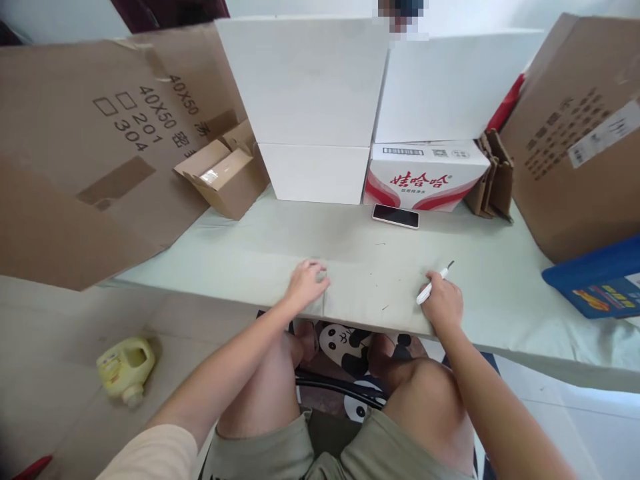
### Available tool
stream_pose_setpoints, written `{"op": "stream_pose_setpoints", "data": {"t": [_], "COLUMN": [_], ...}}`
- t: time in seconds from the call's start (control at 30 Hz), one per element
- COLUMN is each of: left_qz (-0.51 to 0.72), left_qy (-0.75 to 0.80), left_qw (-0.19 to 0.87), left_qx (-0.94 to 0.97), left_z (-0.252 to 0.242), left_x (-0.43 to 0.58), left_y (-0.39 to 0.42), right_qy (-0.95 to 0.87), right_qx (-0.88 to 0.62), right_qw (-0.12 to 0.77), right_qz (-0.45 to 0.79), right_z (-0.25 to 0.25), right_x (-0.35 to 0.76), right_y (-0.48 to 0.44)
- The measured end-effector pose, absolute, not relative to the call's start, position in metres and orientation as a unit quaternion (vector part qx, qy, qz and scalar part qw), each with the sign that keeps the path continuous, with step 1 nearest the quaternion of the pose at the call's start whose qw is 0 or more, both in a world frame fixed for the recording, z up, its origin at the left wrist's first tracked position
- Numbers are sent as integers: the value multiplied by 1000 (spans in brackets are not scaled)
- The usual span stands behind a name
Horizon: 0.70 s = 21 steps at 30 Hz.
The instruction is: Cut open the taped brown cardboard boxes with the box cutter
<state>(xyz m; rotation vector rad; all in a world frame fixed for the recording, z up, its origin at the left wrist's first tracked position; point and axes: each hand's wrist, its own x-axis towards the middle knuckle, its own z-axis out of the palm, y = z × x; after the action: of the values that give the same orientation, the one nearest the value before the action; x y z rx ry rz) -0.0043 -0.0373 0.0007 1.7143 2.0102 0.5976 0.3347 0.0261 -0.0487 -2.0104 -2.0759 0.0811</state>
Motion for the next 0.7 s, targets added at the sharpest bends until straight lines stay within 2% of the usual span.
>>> {"op": "stream_pose_setpoints", "data": {"t": [0.1, 0.2, 0.27, 0.4, 0.47, 0.6, 0.7], "left_qz": [272, 326, 328, 299, 291, 288, 259], "left_qy": [655, 542, 505, 453, 458, 451, 490], "left_qw": [307, 495, 552, 566, 532, 564, 578], "left_qx": [635, 596, 576, 621, 650, 629, 599], "left_z": [8, 9, 8, 12, 14, 18, 22], "left_x": [31, 61, 71, 71, 68, 55, 33], "left_y": [-21, -12, -10, -9, -10, -7, 4], "right_qy": [-705, -697, -693, -681, -657, -644, -703], "right_qx": [-700, -710, -715, -728, -747, -744, -650], "right_qw": [115, 100, 90, 82, 99, 167, 252], "right_qz": [24, 15, 7, 1, 13, 61, 140], "right_z": [-50, -50, -48, -40, -35, -32, -34], "right_x": [333, 334, 335, 333, 325, 280, 219], "right_y": [27, 27, 27, 21, 17, 23, 45]}}
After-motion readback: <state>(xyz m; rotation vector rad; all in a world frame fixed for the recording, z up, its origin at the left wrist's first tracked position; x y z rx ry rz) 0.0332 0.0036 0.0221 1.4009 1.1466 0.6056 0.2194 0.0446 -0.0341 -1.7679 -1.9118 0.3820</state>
